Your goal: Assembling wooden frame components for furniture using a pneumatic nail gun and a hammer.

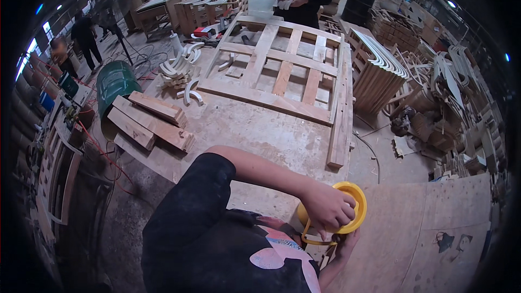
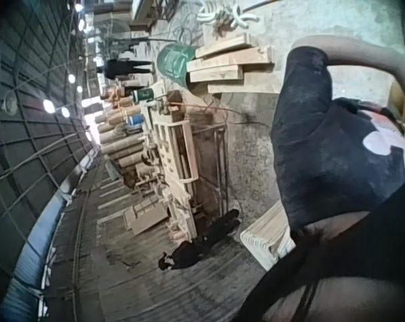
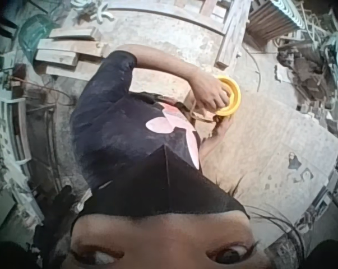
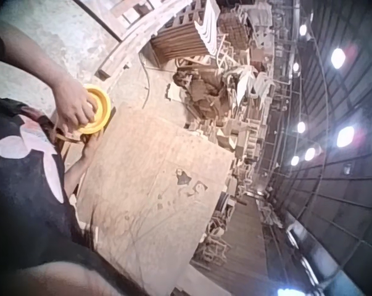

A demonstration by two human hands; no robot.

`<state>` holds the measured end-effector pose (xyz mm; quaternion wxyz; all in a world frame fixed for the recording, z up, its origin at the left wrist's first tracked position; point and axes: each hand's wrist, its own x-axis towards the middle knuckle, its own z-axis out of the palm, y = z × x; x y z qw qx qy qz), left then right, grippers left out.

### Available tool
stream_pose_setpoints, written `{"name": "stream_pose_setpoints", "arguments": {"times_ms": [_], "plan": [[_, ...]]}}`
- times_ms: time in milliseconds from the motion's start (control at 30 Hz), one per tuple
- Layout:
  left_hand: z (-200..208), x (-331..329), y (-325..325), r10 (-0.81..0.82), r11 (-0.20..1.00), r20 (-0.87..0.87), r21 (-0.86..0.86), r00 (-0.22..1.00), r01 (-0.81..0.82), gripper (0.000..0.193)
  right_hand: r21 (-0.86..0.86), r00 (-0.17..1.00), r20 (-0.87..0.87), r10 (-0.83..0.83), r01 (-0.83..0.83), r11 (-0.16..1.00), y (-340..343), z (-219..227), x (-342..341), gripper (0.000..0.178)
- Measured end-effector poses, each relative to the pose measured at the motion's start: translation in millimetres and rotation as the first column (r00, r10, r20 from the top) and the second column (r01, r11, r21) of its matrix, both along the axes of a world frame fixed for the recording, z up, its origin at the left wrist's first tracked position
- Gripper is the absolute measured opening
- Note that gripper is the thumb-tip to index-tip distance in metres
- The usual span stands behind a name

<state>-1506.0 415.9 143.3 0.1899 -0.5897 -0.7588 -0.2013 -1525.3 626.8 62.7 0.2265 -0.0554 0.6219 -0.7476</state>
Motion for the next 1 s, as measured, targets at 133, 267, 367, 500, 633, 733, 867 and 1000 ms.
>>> {"name": "stream_pose_setpoints", "arguments": {"times_ms": [133, 267, 367, 500, 633, 733, 867, 1000], "plan": [[7, -4, 6, 0.200, 0.978, -0.012, 0.068, 0.980, -0.199, 0.026, -0.054, 1.000, -0.008, -0.024, 0.024, 0.998, -7, -7, 1, 0.046], [11, 7, 9, 0.402, 0.913, 0.105, 0.024, 0.910, -0.407, 0.048, -0.110, 0.965, 0.099, -0.241, 0.251, 0.962, -24, -21, 23, 0.044], [11, 9, 8, 0.498, 0.864, 0.140, 0.008, 0.856, -0.504, 0.047, 0.043, 0.917, 0.171, -0.362, 0.360, 0.932, -47, 15, 50, 0.033], [7, 11, 12, 0.579, 0.811, 0.139, 0.002, 0.803, -0.585, 0.047, -0.075, 0.879, 0.285, -0.382, 0.418, 0.905, -49, 0, 62, 0.032], [2, 17, 35, 0.772, 0.634, 0.073, -0.002, 0.632, -0.774, 0.049, -0.425, 0.906, 0.399, -0.143, 0.321, 0.846, -76, 6, 81, 0.033], [-8, 9, 56, 0.943, 0.300, 0.107, 0.136, 0.315, -0.944, 0.055, -0.415, 0.877, 0.456, -0.151, 0.359, 0.836, -80, -2, 81, 0.036], [-12, 8, 41, 0.912, 0.381, 0.116, 0.114, 0.393, -0.918, 0.054, -0.479, 0.939, 0.341, -0.052, 0.222, 0.849, -68, -2, 73, 0.029], [1, 10, -19, 0.491, 0.856, 0.094, 0.133, 0.866, -0.499, 0.052, -0.490, 0.977, 0.214, 0.009, 0.100, 0.866, -27, -7, 45, 0.020]]}}
